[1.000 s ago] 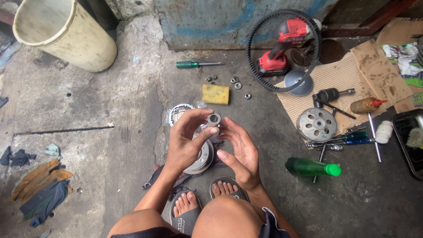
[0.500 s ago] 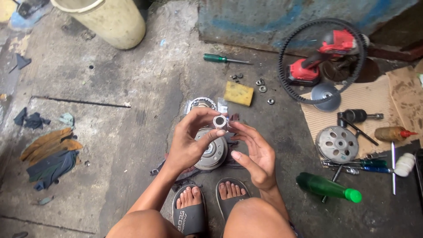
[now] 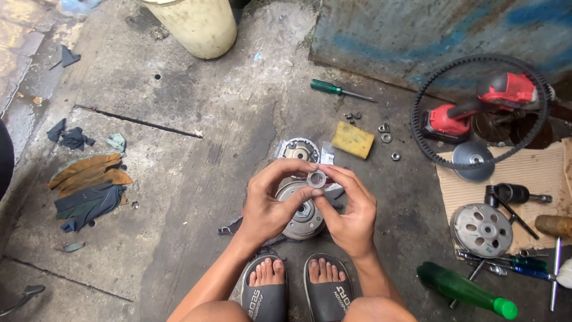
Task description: The person assembles a motorcycle clutch assembly by hand. They insert small cylindrical pins into a circular housing, place a central hub into the housing, apply grease to a cover, and fit the cover onto the assembly. The person then moves toward the motorcycle and positions the assembled unit near the engine area.
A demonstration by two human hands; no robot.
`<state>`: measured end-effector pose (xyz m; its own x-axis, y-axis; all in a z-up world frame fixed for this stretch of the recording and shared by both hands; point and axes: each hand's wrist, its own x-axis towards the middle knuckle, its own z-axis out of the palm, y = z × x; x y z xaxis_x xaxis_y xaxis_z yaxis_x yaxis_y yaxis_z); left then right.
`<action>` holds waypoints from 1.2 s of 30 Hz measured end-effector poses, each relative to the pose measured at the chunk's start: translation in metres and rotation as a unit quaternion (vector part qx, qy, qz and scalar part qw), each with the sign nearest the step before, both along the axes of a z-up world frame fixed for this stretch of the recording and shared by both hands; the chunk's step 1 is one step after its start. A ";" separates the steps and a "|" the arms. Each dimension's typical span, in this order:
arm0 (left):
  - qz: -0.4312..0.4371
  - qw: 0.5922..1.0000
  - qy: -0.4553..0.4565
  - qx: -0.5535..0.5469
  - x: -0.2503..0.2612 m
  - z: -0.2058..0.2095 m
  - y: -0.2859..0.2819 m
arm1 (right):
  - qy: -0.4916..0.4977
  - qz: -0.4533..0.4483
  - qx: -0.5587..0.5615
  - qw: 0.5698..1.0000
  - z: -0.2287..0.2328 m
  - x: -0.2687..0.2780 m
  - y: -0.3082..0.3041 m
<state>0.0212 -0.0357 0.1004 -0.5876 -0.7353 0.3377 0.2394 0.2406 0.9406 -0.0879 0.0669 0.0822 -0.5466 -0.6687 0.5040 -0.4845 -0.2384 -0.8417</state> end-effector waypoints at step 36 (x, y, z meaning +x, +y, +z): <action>0.021 0.999 -0.050 -0.008 -0.003 -0.024 0.004 | 0.010 -0.081 0.010 0.997 -0.026 0.013 -0.003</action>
<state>0.0182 -0.0317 0.0763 -0.5877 -0.7550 0.2908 0.1349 0.2630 0.9553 -0.0752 0.0638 0.0566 -0.6381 -0.5830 0.5029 -0.5312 -0.1395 -0.8357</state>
